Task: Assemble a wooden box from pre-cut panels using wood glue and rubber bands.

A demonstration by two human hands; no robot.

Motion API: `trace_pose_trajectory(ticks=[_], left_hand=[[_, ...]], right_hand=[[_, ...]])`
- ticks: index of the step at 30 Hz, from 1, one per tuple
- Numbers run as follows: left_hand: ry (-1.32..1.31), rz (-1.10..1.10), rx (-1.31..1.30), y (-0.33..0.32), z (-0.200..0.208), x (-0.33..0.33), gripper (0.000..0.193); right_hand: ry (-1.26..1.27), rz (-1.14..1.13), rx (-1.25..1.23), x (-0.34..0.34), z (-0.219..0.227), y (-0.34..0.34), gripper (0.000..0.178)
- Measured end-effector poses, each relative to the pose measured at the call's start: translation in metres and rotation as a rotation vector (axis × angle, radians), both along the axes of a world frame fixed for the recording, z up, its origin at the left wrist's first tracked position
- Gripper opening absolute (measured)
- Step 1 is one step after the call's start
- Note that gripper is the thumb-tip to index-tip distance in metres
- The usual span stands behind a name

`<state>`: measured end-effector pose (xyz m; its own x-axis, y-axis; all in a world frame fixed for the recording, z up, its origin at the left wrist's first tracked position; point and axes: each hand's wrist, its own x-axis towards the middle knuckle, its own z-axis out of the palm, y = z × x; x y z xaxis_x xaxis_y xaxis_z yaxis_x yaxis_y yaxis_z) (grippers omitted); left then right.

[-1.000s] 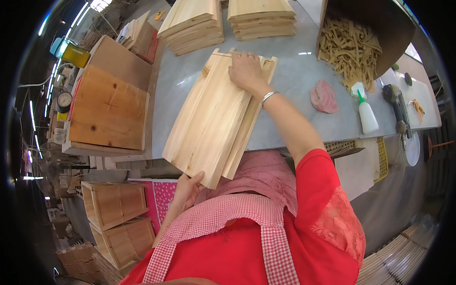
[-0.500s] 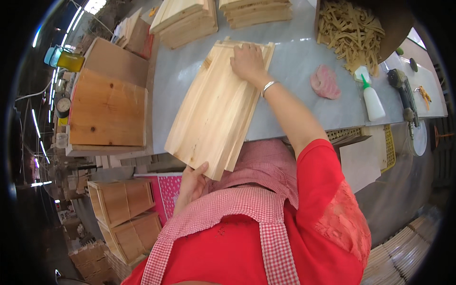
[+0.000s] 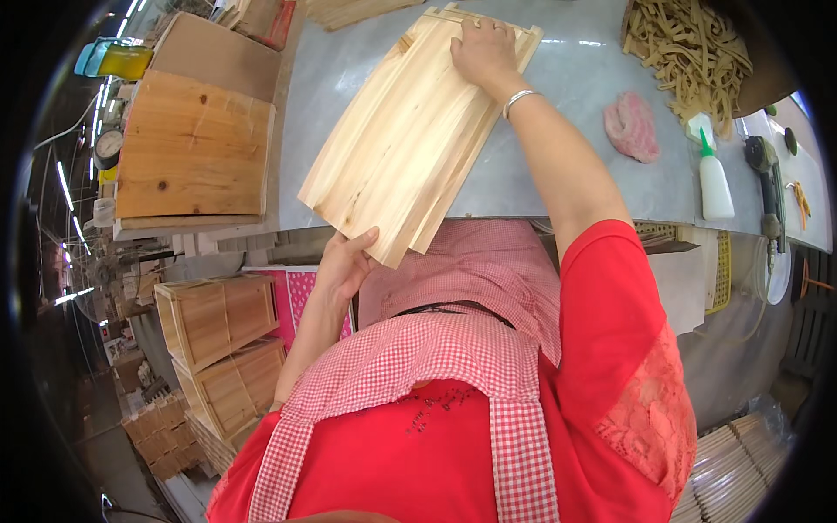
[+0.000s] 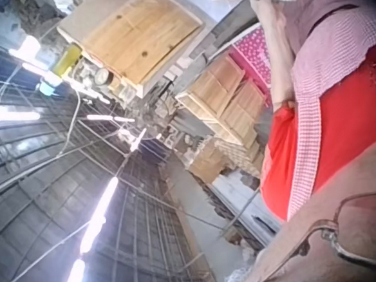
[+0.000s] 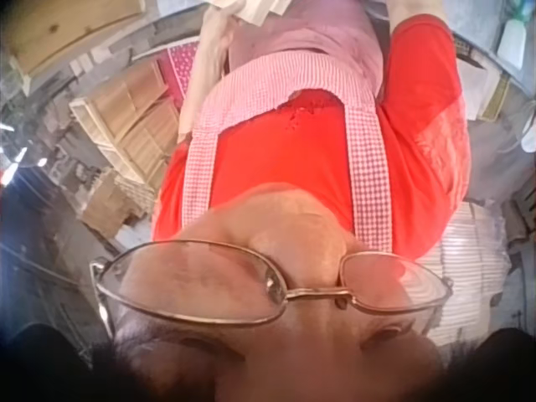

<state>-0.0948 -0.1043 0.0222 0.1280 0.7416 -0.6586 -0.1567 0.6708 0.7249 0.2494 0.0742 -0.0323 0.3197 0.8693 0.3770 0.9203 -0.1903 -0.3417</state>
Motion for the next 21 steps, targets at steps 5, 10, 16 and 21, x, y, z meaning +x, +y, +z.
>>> trace_pose_trajectory(ticks=[5,10,16,21], left_hand=[[-0.003,-0.006,0.01,0.003,0.005,0.009,0.059],[0.004,0.049,-0.018,0.003,0.009,0.012,0.057],[0.03,0.021,-0.013,-0.003,0.001,0.009,0.057],[0.396,-0.788,-0.116,0.04,0.049,-0.053,0.04]], right_hand=[[-0.019,0.0,0.029,0.005,0.001,0.003,0.045],[-0.028,0.046,0.105,0.003,0.004,0.01,0.042],[0.01,0.075,0.11,0.005,0.012,-0.004,0.037],[-0.049,0.079,0.159,0.002,0.005,-0.009,0.042]])
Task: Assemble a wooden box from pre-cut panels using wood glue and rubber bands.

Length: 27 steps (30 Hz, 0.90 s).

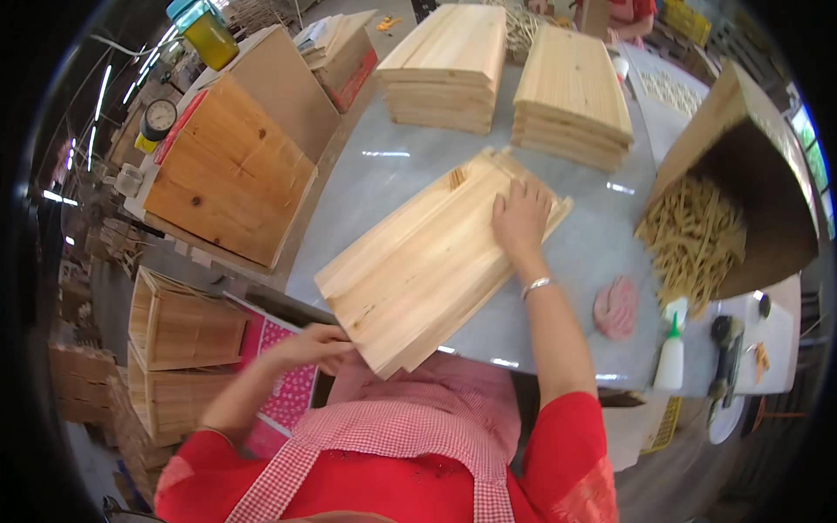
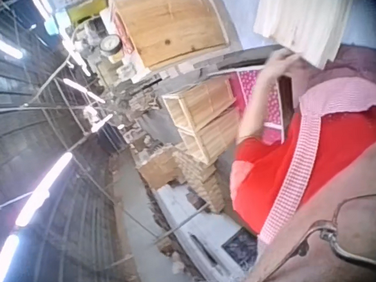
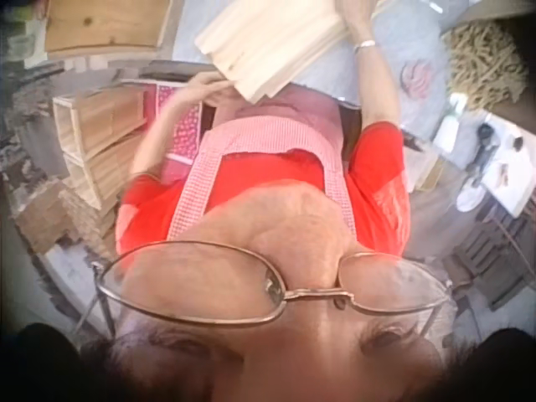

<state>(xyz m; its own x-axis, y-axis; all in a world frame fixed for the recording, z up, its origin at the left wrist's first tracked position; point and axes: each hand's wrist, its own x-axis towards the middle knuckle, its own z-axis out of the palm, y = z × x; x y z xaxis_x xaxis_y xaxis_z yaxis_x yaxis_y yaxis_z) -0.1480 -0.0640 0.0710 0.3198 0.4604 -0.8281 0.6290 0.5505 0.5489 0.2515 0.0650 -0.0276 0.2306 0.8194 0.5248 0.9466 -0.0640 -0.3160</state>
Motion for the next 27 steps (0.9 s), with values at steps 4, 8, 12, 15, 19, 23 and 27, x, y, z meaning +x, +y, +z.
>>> trace_pose_trajectory(ticks=[4,8,12,15,19,23,27], left_hand=[[-0.039,-0.053,0.6,0.114,0.048,-0.01,0.028],[-0.576,0.463,0.488,0.271,0.061,0.084,0.049],[-0.627,1.069,0.351,0.405,0.058,0.137,0.067],[-0.456,0.991,0.512,0.435,0.05,0.161,0.065],[-0.239,1.017,0.608,0.452,0.041,0.189,0.055],[-0.462,1.367,0.585,0.489,0.006,0.155,0.036],[-0.741,1.32,0.445,0.449,-0.016,0.158,0.035]], right_hand=[[0.081,0.02,0.01,-0.006,0.007,0.001,0.043],[0.112,0.04,0.0,-0.003,0.009,0.001,0.043],[0.121,0.071,-0.02,-0.009,0.012,0.002,0.043],[0.131,0.043,-0.026,-0.008,0.012,0.001,0.043],[0.118,0.022,-0.018,-0.003,0.01,0.0,0.043],[0.128,0.1,0.027,-0.021,0.014,0.007,0.041],[0.103,0.039,0.051,-0.004,0.005,0.006,0.041]])
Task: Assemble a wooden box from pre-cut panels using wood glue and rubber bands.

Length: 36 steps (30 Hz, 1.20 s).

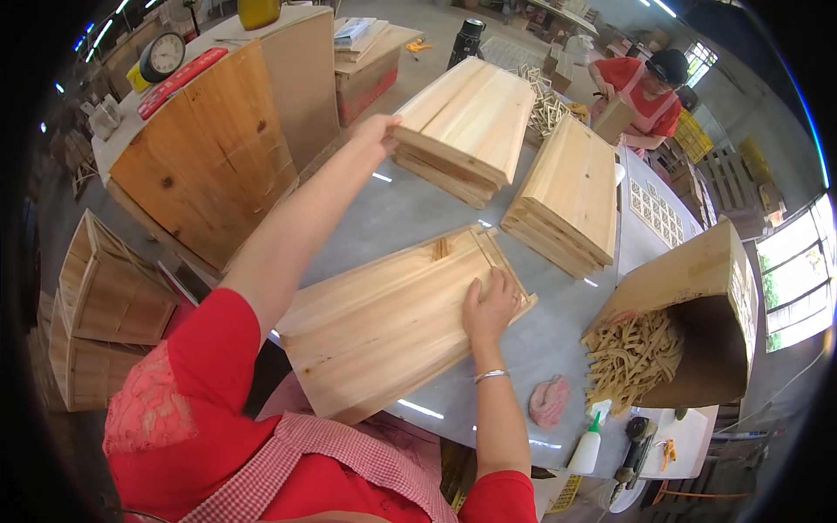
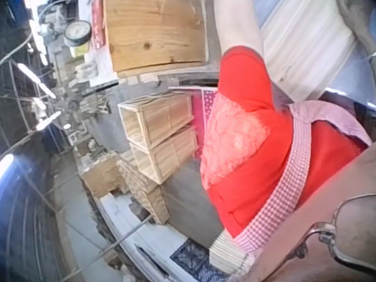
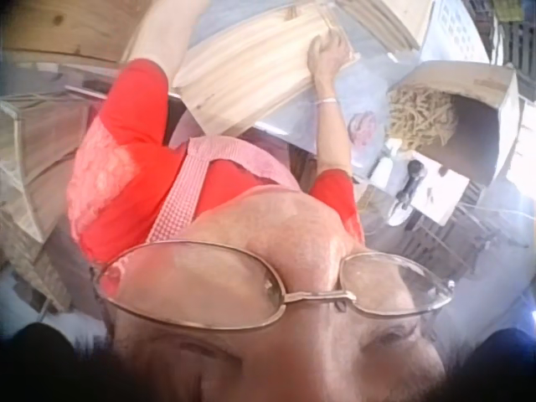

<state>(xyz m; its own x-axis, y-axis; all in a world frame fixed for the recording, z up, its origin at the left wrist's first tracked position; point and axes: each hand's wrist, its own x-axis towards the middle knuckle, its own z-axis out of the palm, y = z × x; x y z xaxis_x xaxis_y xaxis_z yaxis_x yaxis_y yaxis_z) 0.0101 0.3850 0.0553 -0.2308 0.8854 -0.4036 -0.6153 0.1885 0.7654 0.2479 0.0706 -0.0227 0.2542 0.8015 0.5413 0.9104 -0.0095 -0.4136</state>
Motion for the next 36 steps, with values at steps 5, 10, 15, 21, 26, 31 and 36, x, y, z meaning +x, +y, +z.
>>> trace_pose_trajectory(ticks=[5,10,15,21,26,31,36], left_hand=[[-0.106,-0.062,0.065,-0.084,0.015,-0.075,0.033],[-0.474,-0.069,0.027,-0.148,0.037,-0.051,0.066],[-0.364,-0.21,0.177,-0.137,0.019,-0.016,0.063],[-0.313,-0.251,0.206,-0.224,0.047,-0.086,0.054],[-0.246,-0.379,0.132,-0.357,0.04,-0.173,0.06],[-0.204,-0.345,-0.021,-0.465,0.003,-0.226,0.062],[-0.223,-0.408,-0.117,-0.498,-0.046,-0.234,0.064]], right_hand=[[-0.009,-0.005,-0.017,0.001,0.001,0.001,0.041],[-0.011,-0.016,-0.034,0.005,-0.002,-0.003,0.042],[-0.035,0.007,-0.006,-0.005,0.0,-0.001,0.042],[-0.053,0.008,0.015,-0.002,-0.003,0.002,0.038],[-0.026,0.084,0.014,0.021,-0.016,0.004,0.036],[0.249,0.18,0.14,0.057,-0.008,0.001,0.034],[0.02,0.131,0.072,0.031,0.032,0.001,0.036]])
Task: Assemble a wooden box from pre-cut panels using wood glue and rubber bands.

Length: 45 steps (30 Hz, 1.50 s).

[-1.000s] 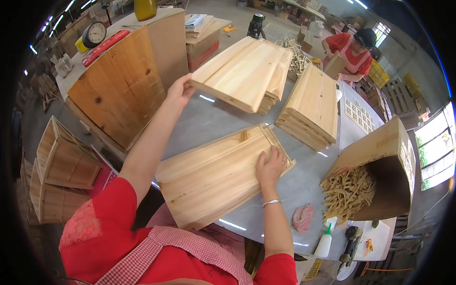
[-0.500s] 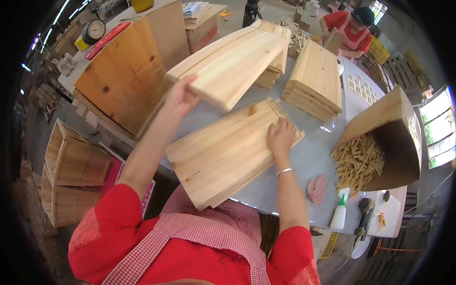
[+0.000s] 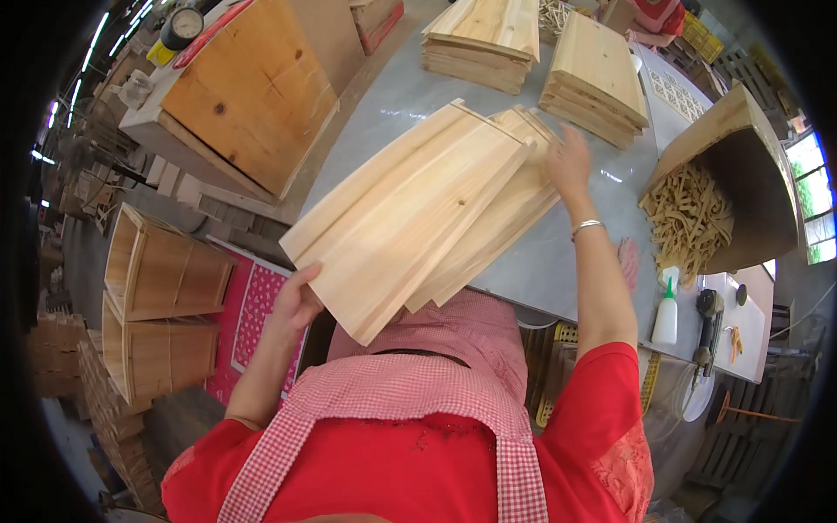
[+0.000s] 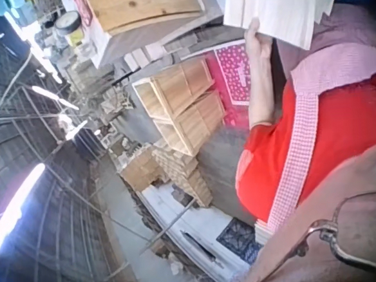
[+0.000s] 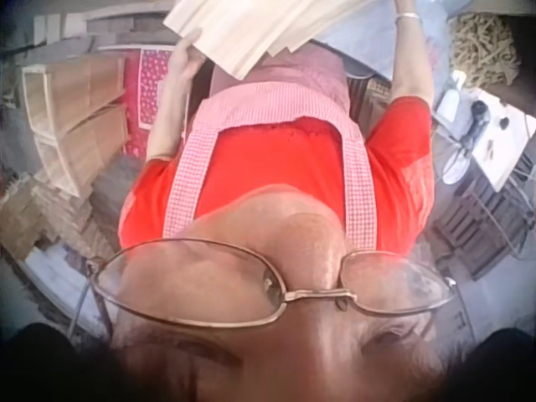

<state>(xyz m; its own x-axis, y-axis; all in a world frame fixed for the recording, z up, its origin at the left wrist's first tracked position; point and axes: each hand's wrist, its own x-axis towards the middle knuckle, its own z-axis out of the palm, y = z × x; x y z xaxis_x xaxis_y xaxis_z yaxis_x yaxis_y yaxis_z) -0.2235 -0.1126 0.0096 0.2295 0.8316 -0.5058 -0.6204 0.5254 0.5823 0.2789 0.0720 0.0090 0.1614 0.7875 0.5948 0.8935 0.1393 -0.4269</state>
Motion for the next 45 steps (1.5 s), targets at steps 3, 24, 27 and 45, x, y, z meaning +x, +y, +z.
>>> trace_pose_trajectory(ticks=[3,24,27,45], left_hand=[[0.031,0.046,0.037,-0.008,-0.009,0.008,0.061],[1.466,0.284,1.363,-0.017,0.114,-0.021,0.029],[1.492,0.123,1.486,-0.017,0.073,-0.013,0.031],[1.752,-0.446,1.822,0.008,0.007,-0.012,0.046]], right_hand=[[-0.068,0.139,-0.027,-0.057,0.013,0.008,0.037],[0.382,0.339,0.064,-0.108,0.129,0.044,0.029],[0.38,0.315,-0.003,-0.102,0.091,0.024,0.035],[-0.051,0.007,-0.112,-0.058,-0.035,-0.049,0.053]])
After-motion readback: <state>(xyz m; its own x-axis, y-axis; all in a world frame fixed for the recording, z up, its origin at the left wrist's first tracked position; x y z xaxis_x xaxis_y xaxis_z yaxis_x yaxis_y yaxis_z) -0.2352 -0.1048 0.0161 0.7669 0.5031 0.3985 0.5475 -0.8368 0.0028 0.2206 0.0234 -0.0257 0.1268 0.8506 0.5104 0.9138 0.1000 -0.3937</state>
